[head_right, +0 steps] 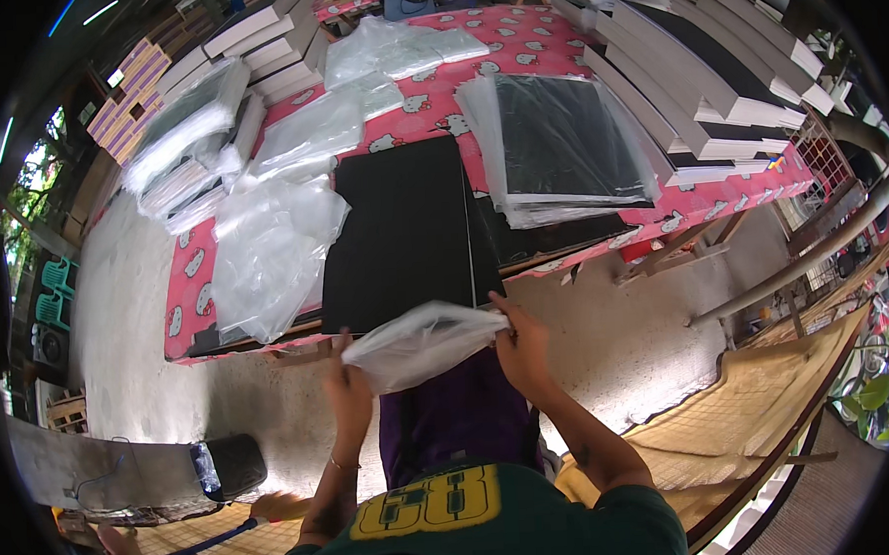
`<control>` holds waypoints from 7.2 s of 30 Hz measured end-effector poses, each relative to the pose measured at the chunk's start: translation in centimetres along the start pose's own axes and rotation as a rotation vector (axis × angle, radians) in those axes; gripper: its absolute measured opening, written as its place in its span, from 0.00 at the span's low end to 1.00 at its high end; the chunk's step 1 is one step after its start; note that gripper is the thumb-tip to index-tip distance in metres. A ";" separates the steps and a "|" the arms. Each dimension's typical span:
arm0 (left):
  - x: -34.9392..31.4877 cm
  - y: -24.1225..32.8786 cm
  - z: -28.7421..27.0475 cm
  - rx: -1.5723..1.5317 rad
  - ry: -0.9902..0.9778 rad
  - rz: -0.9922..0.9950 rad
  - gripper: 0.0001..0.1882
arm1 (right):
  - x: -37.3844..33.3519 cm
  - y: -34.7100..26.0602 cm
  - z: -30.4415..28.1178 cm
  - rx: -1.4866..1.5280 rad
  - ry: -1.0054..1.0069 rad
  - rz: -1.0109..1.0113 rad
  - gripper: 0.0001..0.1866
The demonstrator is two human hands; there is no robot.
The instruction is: The person places black rectangular objects into plastic bags and stacks the bagged items on a table.
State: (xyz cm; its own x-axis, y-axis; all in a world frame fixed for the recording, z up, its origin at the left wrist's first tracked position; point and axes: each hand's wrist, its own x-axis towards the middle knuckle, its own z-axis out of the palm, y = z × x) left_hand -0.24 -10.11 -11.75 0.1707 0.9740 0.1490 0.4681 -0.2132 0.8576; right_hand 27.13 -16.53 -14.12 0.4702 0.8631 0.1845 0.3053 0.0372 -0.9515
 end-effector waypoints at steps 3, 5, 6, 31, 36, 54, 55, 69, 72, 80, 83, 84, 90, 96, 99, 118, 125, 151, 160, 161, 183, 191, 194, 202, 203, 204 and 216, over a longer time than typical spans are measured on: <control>1.1 0.0 -0.8 -0.173 0.178 -0.160 0.33 | -0.4 -1.2 0.2 -0.040 -0.081 0.114 0.28; 1.7 -3.2 -1.1 -0.002 0.163 -0.141 0.34 | -0.7 -1.9 0.8 -0.062 -0.136 0.155 0.29; 2.0 -4.1 -1.1 0.007 0.211 -0.084 0.34 | -1.2 -2.1 1.4 -0.040 -0.132 0.164 0.29; 6.0 13.5 -10.8 -1.726 -0.212 0.219 0.24 | 6.5 -17.9 -8.0 1.103 -0.408 -0.156 0.35; 15.0 12.1 -9.6 -1.455 -0.074 0.160 0.23 | 16.3 -16.0 -4.7 1.252 -0.338 0.043 0.14; 20.6 13.3 -7.4 -0.706 0.035 0.379 0.17 | 20.5 -15.8 0.2 0.281 0.196 -0.552 0.33; 20.7 14.4 -7.4 -0.716 0.094 0.439 0.15 | 21.2 -17.4 0.0 0.220 0.285 -0.613 0.33; 20.9 13.8 -8.6 -0.852 0.099 0.461 0.13 | 24.9 -26.5 -2.8 0.334 -0.043 -0.458 0.22; 20.9 14.1 -8.8 -0.923 0.095 0.453 0.12 | 25.3 -27.6 -3.1 0.236 -0.086 -0.591 0.17; 21.1 12.0 -8.6 -1.074 0.230 0.426 0.04 | 24.4 -27.0 -0.5 0.503 -0.224 -0.516 0.24; 20.0 8.0 -7.3 -0.984 0.219 0.416 0.05 | 23.0 -18.6 1.8 0.412 -0.248 -0.389 0.23; 18.9 6.5 -6.2 -0.832 0.172 0.279 0.08 | 22.1 -14.7 2.2 0.389 -0.306 -0.321 0.22; 16.0 0.2 -1.2 -0.626 0.097 0.206 0.14 | 19.0 -0.8 2.9 -0.012 -0.322 -0.234 0.17; 17.4 9.7 -3.0 -1.028 0.194 0.275 0.15 | 18.3 -5.5 0.4 0.874 0.052 -0.064 0.12; 17.4 13.2 -2.1 -1.084 0.187 0.312 0.15 | 17.7 -6.7 -0.8 0.543 0.320 -0.403 0.10; 13.2 11.0 -1.3 -0.796 0.455 0.344 0.11 | 20.3 -14.4 -1.2 1.015 -0.143 0.158 0.16; 13.3 9.8 -2.9 -0.749 0.428 0.371 0.16 | 21.6 -14.2 -2.6 0.863 -0.277 0.132 0.16; 15.1 13.2 7.6 -0.787 -0.179 -0.006 0.19 | 20.1 -10.1 2.9 1.297 0.465 0.014 0.15; 16.6 -0.6 -0.5 0.231 0.292 0.435 0.14 | 26.4 2.2 -8.3 1.072 0.951 -0.292 0.20; 17.6 -1.0 -1.8 0.374 0.251 0.392 0.14 | 26.9 4.6 -11.5 0.850 0.921 -0.178 0.20; 12.2 5.6 -1.0 -0.177 0.161 0.216 0.11 | 9.3 -10.2 13.4 0.842 -0.409 0.196 0.06; 12.9 7.8 -0.3 0.032 0.330 0.472 0.11 | 8.0 -9.4 11.3 1.057 -0.346 0.161 0.06; 13.6 6.6 -1.2 -0.015 0.383 0.395 0.12 | 8.5 -8.7 9.9 1.429 -0.550 -0.024 0.09; 11.8 7.7 -1.3 -0.047 0.309 0.485 0.12 | 9.0 -9.9 9.9 0.881 -0.507 0.094 0.20; 12.3 6.6 -2.5 -0.043 0.385 0.412 0.12 | 9.2 -9.7 9.8 1.050 -0.452 0.081 0.22; 12.6 5.4 -3.8 -0.040 0.459 0.331 0.12 | 9.2 -9.6 9.4 1.124 -0.436 0.097 0.22; 12.8 5.6 -4.6 -0.240 0.477 0.234 0.11 | 8.6 -9.4 8.5 1.256 -0.447 0.182 0.24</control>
State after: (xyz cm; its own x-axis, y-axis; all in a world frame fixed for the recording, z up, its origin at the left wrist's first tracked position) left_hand 0.60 1.57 -2.83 -0.1893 0.8420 0.5051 0.2458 -0.4574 0.8546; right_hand 21.24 -5.16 -5.67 0.0403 0.9852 0.1665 -0.8051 0.1307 -0.5785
